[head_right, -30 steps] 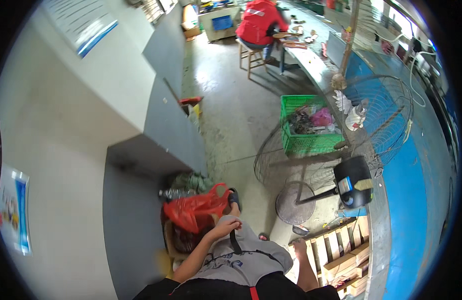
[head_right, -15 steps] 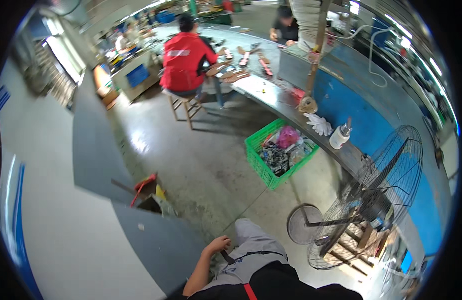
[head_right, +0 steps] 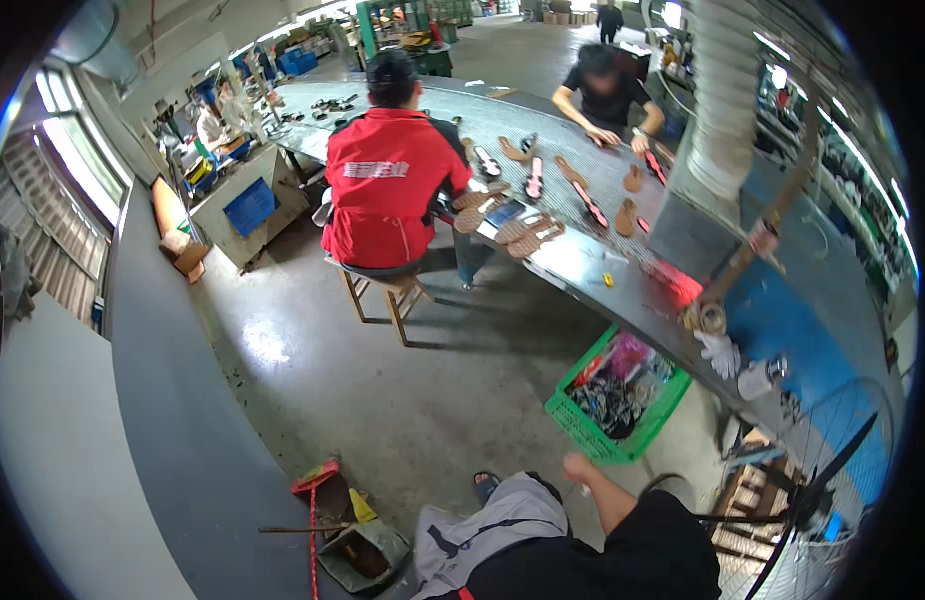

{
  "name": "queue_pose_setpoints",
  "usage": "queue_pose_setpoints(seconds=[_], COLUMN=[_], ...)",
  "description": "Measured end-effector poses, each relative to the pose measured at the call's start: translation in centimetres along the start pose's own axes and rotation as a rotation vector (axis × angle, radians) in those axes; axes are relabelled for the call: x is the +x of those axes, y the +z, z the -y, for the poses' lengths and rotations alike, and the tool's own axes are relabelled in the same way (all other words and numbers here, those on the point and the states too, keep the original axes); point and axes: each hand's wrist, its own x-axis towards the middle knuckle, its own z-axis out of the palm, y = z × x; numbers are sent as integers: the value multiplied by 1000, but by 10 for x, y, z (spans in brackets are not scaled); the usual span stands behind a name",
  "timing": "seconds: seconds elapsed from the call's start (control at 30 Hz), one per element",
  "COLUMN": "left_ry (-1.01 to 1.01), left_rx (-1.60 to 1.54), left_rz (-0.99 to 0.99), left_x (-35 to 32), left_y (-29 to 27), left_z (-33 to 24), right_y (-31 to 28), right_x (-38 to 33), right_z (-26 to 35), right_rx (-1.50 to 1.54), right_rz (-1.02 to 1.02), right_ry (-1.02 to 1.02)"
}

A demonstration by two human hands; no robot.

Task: Cleaning and assembling components of slippers/sandals on a factory conveyor belt.

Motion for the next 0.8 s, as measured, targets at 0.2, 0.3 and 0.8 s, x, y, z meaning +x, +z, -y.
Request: queue_pose_setpoints(seconds=[0.2,0.3,0.8], left_ry=[76,83,87], left_rx=[-184,-363,-768], left_rz=[-85,-148,-471], left_x=[38,49,76], left_y=[-101,-130,-447], left_z=[-100,-123,-374], right_y=[-237,-290,-136], right_x=[369,484,780], right_z=[88,147,303], right_rx=[673,605,1171], right_rz=[-163,-115,566], right_ry=[331,274,766])
